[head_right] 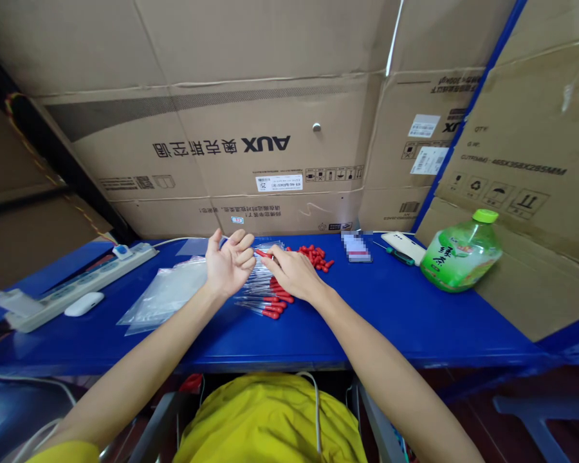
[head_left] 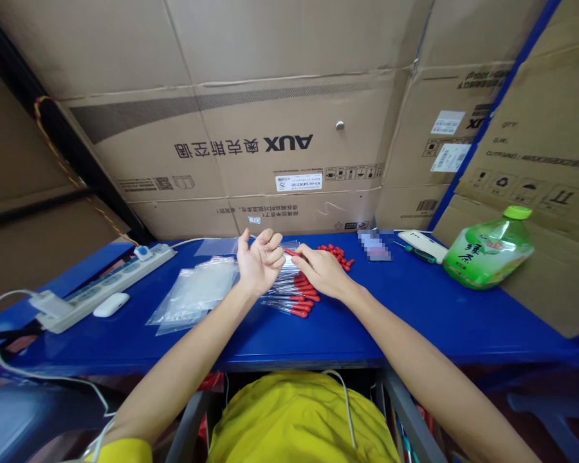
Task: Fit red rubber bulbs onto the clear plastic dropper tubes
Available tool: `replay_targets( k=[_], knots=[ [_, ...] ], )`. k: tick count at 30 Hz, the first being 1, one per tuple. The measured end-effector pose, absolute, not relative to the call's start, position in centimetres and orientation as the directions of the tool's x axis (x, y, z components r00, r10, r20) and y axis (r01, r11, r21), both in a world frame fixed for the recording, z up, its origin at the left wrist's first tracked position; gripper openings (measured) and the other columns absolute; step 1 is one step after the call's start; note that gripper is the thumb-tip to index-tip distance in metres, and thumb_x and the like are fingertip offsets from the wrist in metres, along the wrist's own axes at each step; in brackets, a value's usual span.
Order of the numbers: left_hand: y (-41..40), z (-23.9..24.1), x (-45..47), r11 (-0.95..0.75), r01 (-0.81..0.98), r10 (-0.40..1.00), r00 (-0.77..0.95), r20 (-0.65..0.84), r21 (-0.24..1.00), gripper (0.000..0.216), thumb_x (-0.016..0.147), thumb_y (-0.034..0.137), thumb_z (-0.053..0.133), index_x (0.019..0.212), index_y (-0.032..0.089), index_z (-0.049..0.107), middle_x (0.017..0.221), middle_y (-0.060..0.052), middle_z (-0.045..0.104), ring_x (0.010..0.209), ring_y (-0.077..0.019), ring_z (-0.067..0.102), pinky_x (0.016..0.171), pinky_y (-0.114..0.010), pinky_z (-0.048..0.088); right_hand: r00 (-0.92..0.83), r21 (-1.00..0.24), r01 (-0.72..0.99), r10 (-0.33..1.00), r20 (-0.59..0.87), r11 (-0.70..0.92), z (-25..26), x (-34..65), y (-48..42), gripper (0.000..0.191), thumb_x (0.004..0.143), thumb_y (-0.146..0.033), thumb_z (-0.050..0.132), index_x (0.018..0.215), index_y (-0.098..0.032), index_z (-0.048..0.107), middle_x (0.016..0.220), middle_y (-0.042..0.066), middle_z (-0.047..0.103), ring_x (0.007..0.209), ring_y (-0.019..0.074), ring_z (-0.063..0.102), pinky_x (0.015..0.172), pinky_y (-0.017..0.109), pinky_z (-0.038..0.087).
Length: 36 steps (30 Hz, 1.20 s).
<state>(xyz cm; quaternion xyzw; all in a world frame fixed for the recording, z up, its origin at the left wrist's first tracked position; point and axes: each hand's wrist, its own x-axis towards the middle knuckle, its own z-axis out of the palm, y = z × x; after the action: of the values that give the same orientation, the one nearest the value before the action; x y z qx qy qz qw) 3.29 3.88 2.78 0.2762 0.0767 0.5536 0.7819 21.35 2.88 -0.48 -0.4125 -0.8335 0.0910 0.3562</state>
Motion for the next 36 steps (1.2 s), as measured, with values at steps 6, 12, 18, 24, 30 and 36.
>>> replay_targets(
  k=[6,12,18,24,30,36],
  knots=[
    [3.81,2.98,3.27,0.233,-0.828,0.915,0.365,0.174,0.510,0.046,0.107,0.052,0.020,0.072,0.022,0.020,0.063,0.007,0.018,0.041,-0.0064,0.007,0.038,-0.023,0.011,-0.428,-0.508,0.507,0.715,0.553,0.696,-0.93,21.14,3.18,0.028,0.109,-0.038,0.041,0.087,-0.023,0.050,0.069,-0.001,0.056,0.061,0.0164,0.053,0.063,0.027,0.032],
    [3.78,2.71,3.44,0.237,-0.835,0.911,0.369,0.186,0.497,0.044,0.107,0.051,0.017,0.073,0.023,0.016,0.064,0.008,0.013,0.042,-0.0061,0.000,0.038,-0.024,0.005,-0.415,-0.466,0.479,0.660,0.626,0.744,-1.17,20.85,3.03,0.027,0.107,-0.033,0.041,0.083,-0.024,0.047,0.064,-0.002,0.049,0.055,0.0151,0.047,0.060,0.028,0.030],
    [3.70,2.66,3.54,0.233,-0.837,0.916,0.360,0.179,0.495,0.043,0.107,0.050,0.016,0.073,0.023,0.014,0.064,0.008,0.011,0.042,-0.0063,-0.002,0.037,-0.023,0.004,-0.406,-0.435,0.519,0.660,0.632,0.736,-1.22,20.72,2.73,0.031,0.108,-0.036,0.039,0.081,-0.024,0.047,0.064,-0.002,0.050,0.055,0.0152,0.048,0.060,0.029,0.031],
    [3.69,2.71,3.59,0.257,-0.837,0.927,0.354,0.122,0.483,0.044,0.106,0.052,0.025,0.073,0.023,0.016,0.064,0.008,0.012,0.041,-0.0056,-0.001,0.036,-0.021,0.004,-0.425,-0.400,0.565,0.670,0.608,0.722,-0.93,20.71,2.47,0.033,0.109,-0.037,0.035,0.082,-0.023,0.049,0.067,0.000,0.056,0.057,0.0158,0.052,0.060,0.029,0.034],
    [3.75,2.50,3.57,0.259,-0.836,0.922,0.364,0.136,0.484,0.044,0.106,0.052,0.026,0.074,0.023,0.017,0.064,0.008,0.013,0.041,-0.0054,0.001,0.035,-0.020,0.006,-0.425,-0.392,0.546,0.648,0.632,0.741,-0.95,20.71,2.50,0.032,0.109,-0.037,0.035,0.083,-0.023,0.048,0.067,-0.001,0.054,0.057,0.0153,0.050,0.061,0.029,0.033],
    [3.58,2.37,3.82,0.287,-0.826,0.901,0.405,0.157,0.485,0.045,0.107,0.051,0.021,0.073,0.023,0.017,0.064,0.008,0.013,0.039,-0.0049,0.001,0.037,-0.021,0.004,-0.431,-0.392,0.535,0.641,0.635,0.748,-1.01,20.68,2.58,0.034,0.109,-0.037,0.036,0.080,-0.023,0.047,0.067,-0.001,0.053,0.057,0.0148,0.049,0.060,0.029,0.033]
  ],
)
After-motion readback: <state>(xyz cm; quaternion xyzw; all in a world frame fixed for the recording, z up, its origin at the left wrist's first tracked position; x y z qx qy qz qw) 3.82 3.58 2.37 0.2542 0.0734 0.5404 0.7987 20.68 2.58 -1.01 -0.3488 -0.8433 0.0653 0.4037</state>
